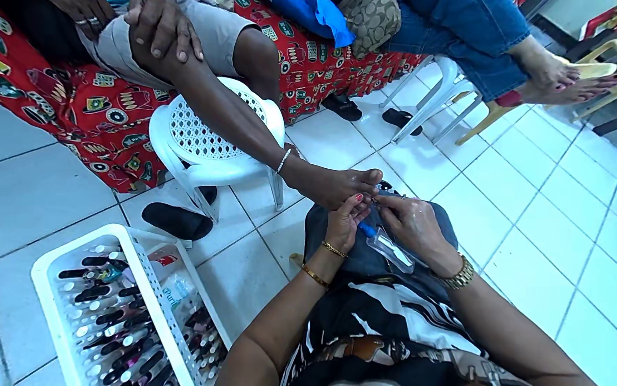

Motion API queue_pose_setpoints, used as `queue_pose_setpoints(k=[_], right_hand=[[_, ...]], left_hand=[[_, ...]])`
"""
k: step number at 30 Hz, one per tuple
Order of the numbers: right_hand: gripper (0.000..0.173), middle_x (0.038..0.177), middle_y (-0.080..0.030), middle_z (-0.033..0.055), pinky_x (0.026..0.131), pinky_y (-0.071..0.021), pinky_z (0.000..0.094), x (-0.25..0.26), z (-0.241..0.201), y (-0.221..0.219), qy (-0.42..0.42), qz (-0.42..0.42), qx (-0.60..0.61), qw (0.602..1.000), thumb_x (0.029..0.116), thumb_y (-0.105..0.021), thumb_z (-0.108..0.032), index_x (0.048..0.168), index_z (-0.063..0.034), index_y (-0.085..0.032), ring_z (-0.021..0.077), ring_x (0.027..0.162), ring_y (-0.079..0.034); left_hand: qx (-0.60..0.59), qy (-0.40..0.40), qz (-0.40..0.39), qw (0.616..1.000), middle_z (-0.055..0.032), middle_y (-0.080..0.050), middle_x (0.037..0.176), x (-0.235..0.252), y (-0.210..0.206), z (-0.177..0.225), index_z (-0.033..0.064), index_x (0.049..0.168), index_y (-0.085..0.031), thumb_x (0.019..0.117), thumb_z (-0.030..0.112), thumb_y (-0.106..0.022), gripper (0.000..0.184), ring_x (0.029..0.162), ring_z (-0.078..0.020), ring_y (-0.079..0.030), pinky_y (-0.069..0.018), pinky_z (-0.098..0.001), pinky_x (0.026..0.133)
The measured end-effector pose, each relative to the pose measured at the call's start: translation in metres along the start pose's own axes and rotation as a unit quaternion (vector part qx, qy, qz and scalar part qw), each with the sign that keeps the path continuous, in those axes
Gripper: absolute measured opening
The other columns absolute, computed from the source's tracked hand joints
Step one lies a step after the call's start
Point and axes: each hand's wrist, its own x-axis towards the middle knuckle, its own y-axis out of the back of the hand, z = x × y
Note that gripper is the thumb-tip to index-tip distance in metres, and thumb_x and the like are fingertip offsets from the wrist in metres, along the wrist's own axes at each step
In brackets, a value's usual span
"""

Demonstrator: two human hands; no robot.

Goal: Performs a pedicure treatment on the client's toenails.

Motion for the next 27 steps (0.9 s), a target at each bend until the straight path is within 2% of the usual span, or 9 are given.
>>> queue_pose_setpoints(k=[7,17,27], right_hand=[[0.023,0.09,-0.075,0.0194,0.07,-0.0541,0.0595,0.0,0.001,-0.001,-0.001,-0.002,-0.007,1.0,0.0969,-0.06,-0.008,0.11,-0.0021,-0.078,0.0391,0.08,-0.073],[0.02,0.081,-0.073,0.0188,0.065,-0.0528,0.0589,0.004,-0.005,-0.002,-0.007,-0.003,-0.025,1.0,0.0961,-0.06,-0.007,0.102,-0.0009,-0.078,0.0393,0.073,-0.071],[0.018,0.074,-0.07,0.018,0.063,-0.0508,0.0561,0.01,-0.001,-0.003,0.011,-0.011,-0.027,1.0,0.0936,-0.061,-0.007,0.096,-0.0007,-0.078,0.0377,0.068,-0.069]], left_hand=[[0.0,-0.003,-0.001,1.0,-0.0069,-0.069,0.088,0.001,0.001,-0.001,0.0057,0.1,-0.064,0.1017,0.005,-0.056,0.007,0.085,-0.0191,-0.07,-0.0582,-0.0353,0.087],[0.006,-0.004,0.001,1.0,-0.0073,-0.068,0.089,0.001,0.0,-0.001,0.0046,0.101,-0.064,0.1027,0.006,-0.055,0.009,0.084,-0.0189,-0.069,-0.0579,-0.0346,0.085],[-0.004,-0.001,-0.001,1.0,-0.0057,-0.068,0.083,0.001,0.001,-0.001,0.0058,0.095,-0.064,0.1024,0.005,-0.055,0.012,0.08,-0.0174,-0.068,-0.058,-0.0323,0.083]])
